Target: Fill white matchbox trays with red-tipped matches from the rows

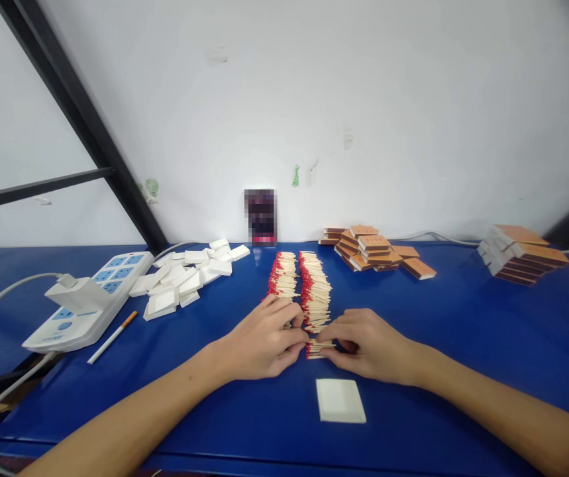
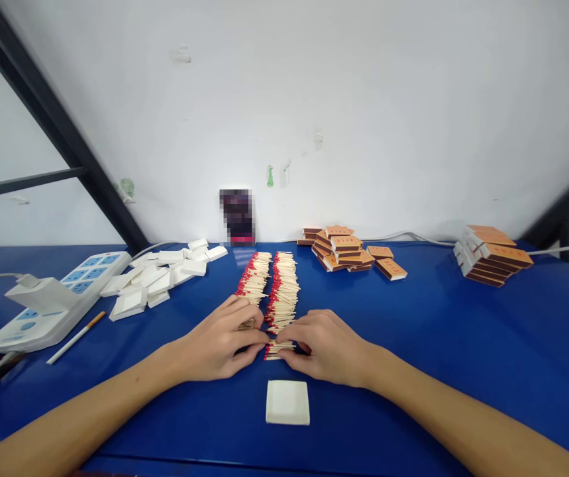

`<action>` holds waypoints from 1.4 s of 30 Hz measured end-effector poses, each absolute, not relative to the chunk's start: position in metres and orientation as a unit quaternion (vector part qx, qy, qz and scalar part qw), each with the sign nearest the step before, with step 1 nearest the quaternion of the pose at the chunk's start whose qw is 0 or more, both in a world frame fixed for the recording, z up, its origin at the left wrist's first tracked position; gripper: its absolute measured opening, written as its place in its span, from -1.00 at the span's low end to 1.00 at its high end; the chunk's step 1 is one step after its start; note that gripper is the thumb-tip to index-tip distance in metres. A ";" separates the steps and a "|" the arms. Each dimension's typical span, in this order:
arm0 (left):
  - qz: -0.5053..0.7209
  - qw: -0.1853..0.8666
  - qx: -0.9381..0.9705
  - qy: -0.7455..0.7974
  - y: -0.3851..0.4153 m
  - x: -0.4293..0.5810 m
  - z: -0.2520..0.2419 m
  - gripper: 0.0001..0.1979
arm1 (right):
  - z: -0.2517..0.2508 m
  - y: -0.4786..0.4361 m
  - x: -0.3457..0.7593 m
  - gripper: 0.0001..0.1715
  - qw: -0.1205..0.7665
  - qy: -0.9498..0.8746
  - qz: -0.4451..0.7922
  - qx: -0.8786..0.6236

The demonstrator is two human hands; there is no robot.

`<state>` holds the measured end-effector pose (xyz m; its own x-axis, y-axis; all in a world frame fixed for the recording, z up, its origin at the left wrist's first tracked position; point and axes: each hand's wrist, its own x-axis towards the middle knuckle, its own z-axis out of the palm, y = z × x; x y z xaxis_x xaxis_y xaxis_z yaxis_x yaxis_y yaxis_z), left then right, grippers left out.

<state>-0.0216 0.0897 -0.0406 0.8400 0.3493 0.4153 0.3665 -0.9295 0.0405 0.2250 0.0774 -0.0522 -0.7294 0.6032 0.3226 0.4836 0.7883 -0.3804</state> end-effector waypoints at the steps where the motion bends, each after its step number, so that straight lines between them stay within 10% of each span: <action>1: -0.212 0.020 -0.959 -0.186 0.090 -0.022 -0.040 -0.83 | -0.052 0.077 0.225 -0.76 0.218 -0.920 0.137 -0.296; 42: -0.197 0.032 -0.962 -0.186 0.090 -0.022 -0.040 -0.84 | -0.053 0.077 0.225 -0.71 0.218 -0.911 0.124 -0.326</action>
